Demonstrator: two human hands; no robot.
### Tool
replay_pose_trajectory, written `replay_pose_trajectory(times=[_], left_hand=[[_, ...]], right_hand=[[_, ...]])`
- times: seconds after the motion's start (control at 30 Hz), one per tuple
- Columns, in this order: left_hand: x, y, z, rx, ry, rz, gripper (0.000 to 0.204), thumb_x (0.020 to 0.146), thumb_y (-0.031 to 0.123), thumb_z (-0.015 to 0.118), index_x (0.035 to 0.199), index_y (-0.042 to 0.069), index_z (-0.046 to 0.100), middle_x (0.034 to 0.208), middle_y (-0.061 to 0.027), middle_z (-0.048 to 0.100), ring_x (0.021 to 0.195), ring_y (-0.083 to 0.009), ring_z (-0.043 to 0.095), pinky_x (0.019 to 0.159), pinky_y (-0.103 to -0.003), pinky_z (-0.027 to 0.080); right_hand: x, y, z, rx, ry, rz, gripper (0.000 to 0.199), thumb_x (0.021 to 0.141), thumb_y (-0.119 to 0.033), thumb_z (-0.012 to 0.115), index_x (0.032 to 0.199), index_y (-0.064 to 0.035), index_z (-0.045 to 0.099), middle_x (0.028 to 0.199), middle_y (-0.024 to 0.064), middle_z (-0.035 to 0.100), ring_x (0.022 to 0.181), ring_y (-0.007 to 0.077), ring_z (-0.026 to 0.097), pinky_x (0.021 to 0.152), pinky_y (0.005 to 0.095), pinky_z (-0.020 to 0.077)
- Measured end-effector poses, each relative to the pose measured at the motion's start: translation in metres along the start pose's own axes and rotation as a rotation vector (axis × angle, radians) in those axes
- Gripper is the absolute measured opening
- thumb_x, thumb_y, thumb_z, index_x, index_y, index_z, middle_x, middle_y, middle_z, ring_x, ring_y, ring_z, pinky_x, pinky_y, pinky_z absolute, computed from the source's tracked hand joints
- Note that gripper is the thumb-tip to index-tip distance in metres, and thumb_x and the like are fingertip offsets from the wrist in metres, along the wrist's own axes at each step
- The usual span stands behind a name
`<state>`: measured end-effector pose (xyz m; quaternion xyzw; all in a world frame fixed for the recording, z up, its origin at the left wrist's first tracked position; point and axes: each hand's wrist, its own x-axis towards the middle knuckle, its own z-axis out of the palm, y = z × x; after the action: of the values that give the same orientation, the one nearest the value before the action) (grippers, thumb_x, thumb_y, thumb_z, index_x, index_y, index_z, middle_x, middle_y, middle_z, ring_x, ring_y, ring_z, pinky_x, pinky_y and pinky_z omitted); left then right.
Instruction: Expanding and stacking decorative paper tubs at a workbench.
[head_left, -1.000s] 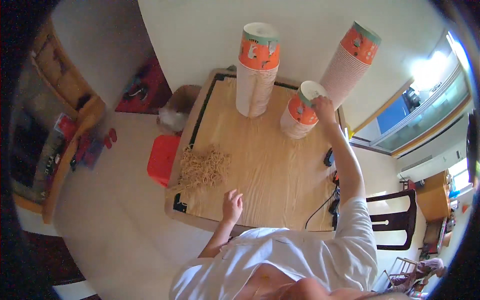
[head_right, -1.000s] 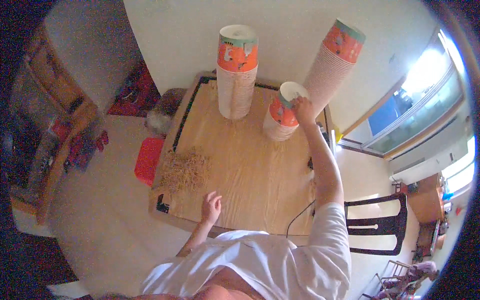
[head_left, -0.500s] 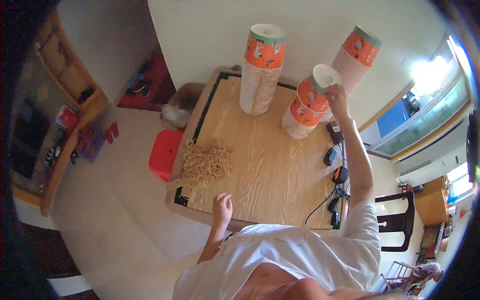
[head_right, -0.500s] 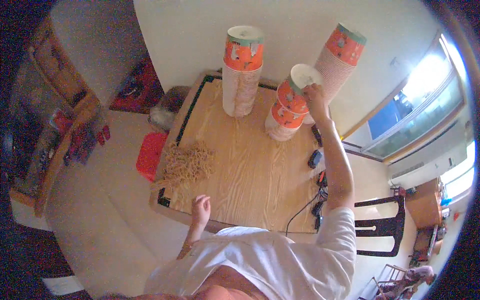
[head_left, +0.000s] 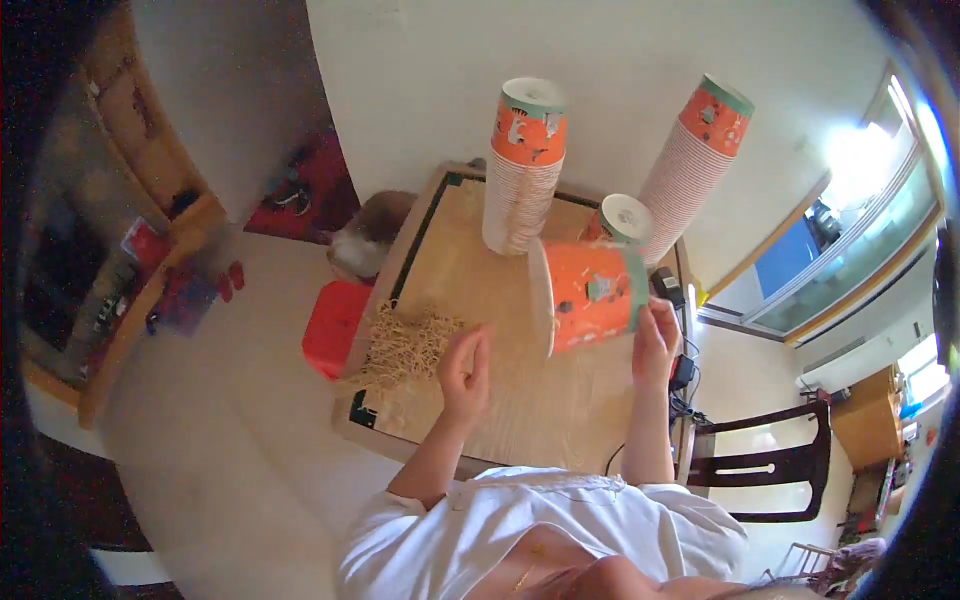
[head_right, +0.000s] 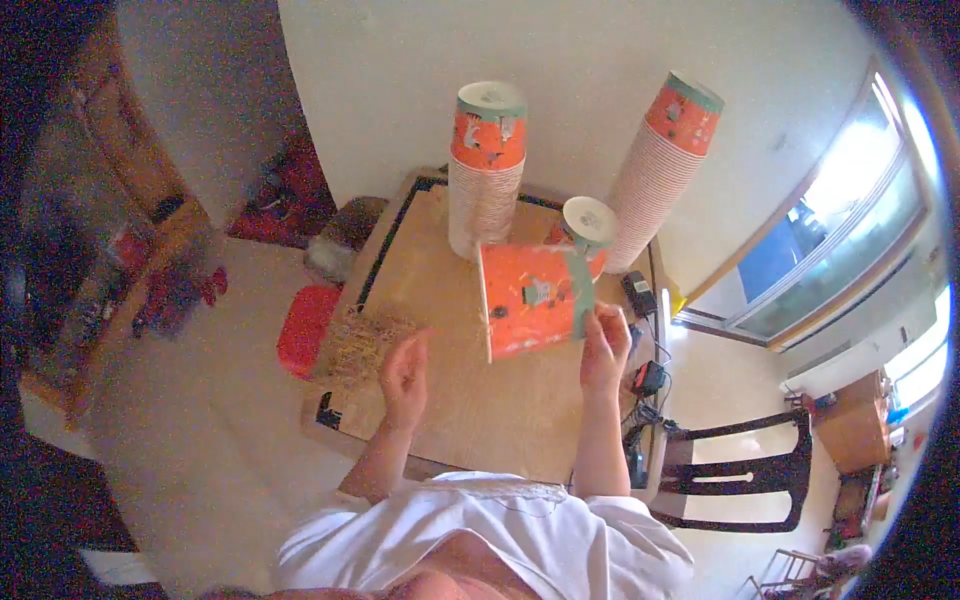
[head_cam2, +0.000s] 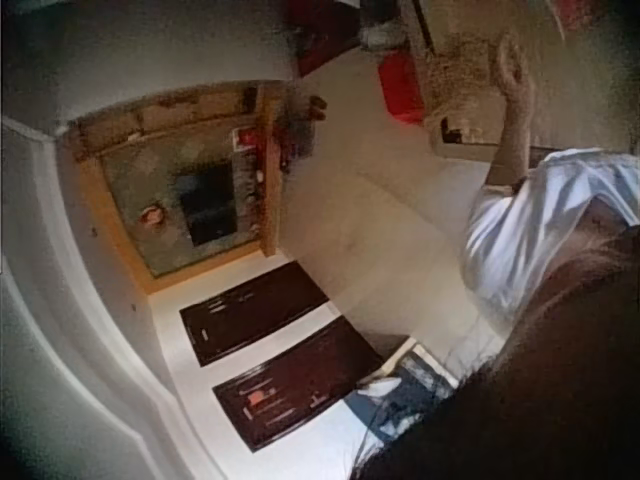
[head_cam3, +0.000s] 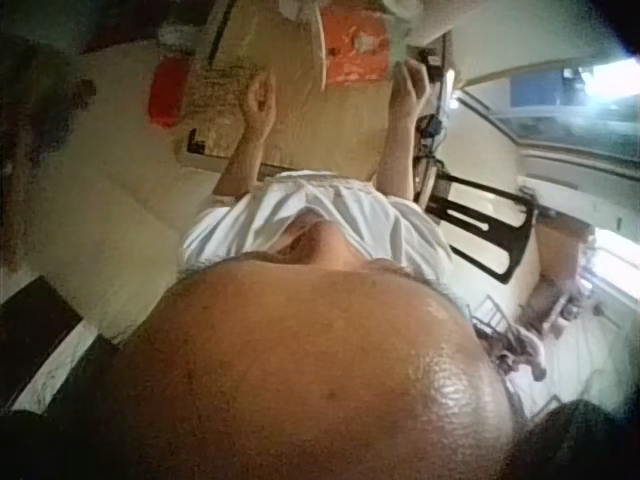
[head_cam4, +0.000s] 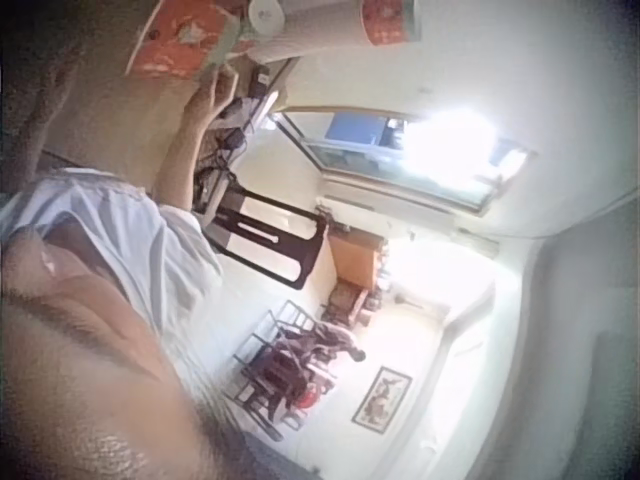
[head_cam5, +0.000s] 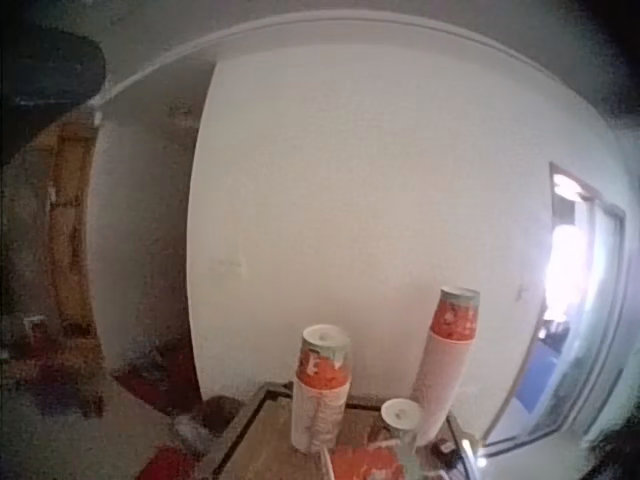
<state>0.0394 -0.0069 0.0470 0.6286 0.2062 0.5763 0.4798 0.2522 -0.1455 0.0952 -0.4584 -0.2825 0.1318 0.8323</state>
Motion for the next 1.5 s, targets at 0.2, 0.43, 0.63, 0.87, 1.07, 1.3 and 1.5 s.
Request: replay_pose_trajectory(times=[0.2, 0.43, 0.63, 0.87, 1.07, 1.3, 1.5], left_hand=[[0.014, 0.035, 0.012, 0.008, -0.208, -0.142, 0.019, 0.078, 0.0, 0.062, 0.096, 0.003, 0.061, 0.088, -0.0063, 0.063, 0.083, -0.0165, 0.061, 0.075, -0.028, 0.047], [-0.009, 0.035, 0.021, 0.348, -0.181, 0.305, 0.024, 0.069, 0.0, 0.067, 0.092, 0.007, 0.062, 0.081, -0.0067, 0.061, 0.077, -0.0248, 0.06, 0.068, -0.033, 0.049], [-0.022, 0.052, 0.009, 0.372, -0.216, 0.284, 0.026, 0.072, -0.002, 0.065, 0.097, 0.005, 0.062, 0.092, -0.0099, 0.061, 0.088, -0.028, 0.058, 0.074, -0.037, 0.048], [0.0, 0.04, -0.01, -0.058, -0.161, -0.149, 0.033, 0.08, 0.002, 0.06, 0.113, 0.001, 0.055, 0.104, -0.0111, 0.06, 0.097, -0.0221, 0.057, 0.085, -0.031, 0.044], [0.017, 0.037, -0.023, -0.367, -0.576, -0.397, 0.036, 0.081, 0.006, 0.062, 0.116, 0.001, 0.053, 0.111, -0.0074, 0.06, 0.106, -0.0154, 0.053, 0.094, -0.032, 0.039], [0.022, 0.013, -0.04, 0.399, -0.392, 0.228, 0.015, 0.074, 0.001, 0.064, 0.088, 0.006, 0.063, 0.083, -0.008, 0.063, 0.081, -0.0269, 0.06, 0.078, -0.035, 0.047], [0.036, 0.014, -0.043, 0.424, -0.095, 0.113, 0.012, 0.078, 0.001, 0.062, 0.09, 0.005, 0.06, 0.077, -0.0057, 0.06, 0.072, -0.0156, 0.06, 0.062, -0.026, 0.047]], right_hand=[[-0.028, 0.008, 0.017, 0.002, -0.01, 0.058, 0.007, 0.087, -0.003, 0.055, 0.093, -0.003, 0.054, 0.094, 0.0039, 0.059, 0.089, 0.0097, 0.054, 0.083, 0.0257, 0.0402], [-0.069, 0.015, 0.056, -0.28, 0.089, -0.295, 0.009, 0.084, -0.005, 0.059, 0.085, -0.0067, 0.051, 0.087, 0.0009, 0.05, 0.078, 0.0098, 0.046, 0.071, 0.0237, 0.0384], [-0.066, 0.02, 0.054, -0.164, 0.14, -0.175, 0.007, 0.085, -0.004, 0.057, 0.088, -0.0061, 0.051, 0.086, 0.0004, 0.051, 0.079, 0.0091, 0.048, 0.072, 0.024, 0.039], [-0.061, 0.019, 0.051, -0.035, 0.061, -0.115, 0.006, 0.085, -0.003, 0.057, 0.088, -0.0052, 0.052, 0.088, 0.0008, 0.054, 0.08, 0.0081, 0.049, 0.074, 0.0228, 0.0392], [-0.038, 0.014, 0.047, 0.117, 0.041, 0.089, 0.004, 0.087, -0.005, 0.055, 0.09, -0.0039, 0.053, 0.088, 0.0014, 0.055, 0.081, 0.0091, 0.051, 0.076, 0.0241, 0.0411], [-0.001, 0.013, 0.0, 0.382, -0.066, 0.283, 0.014, 0.088, -0.008, 0.053, 0.1, -0.0015, 0.055, 0.099, 0.0091, 0.061, 0.092, 0.0176, 0.06, 0.084, 0.0338, 0.0474], [-0.017, 0.02, -0.006, 0.366, -0.148, 0.363, 0.008, 0.086, -0.007, 0.054, 0.094, -0.0032, 0.054, 0.095, 0.0073, 0.061, 0.089, 0.0173, 0.059, 0.081, 0.0326, 0.0479]])
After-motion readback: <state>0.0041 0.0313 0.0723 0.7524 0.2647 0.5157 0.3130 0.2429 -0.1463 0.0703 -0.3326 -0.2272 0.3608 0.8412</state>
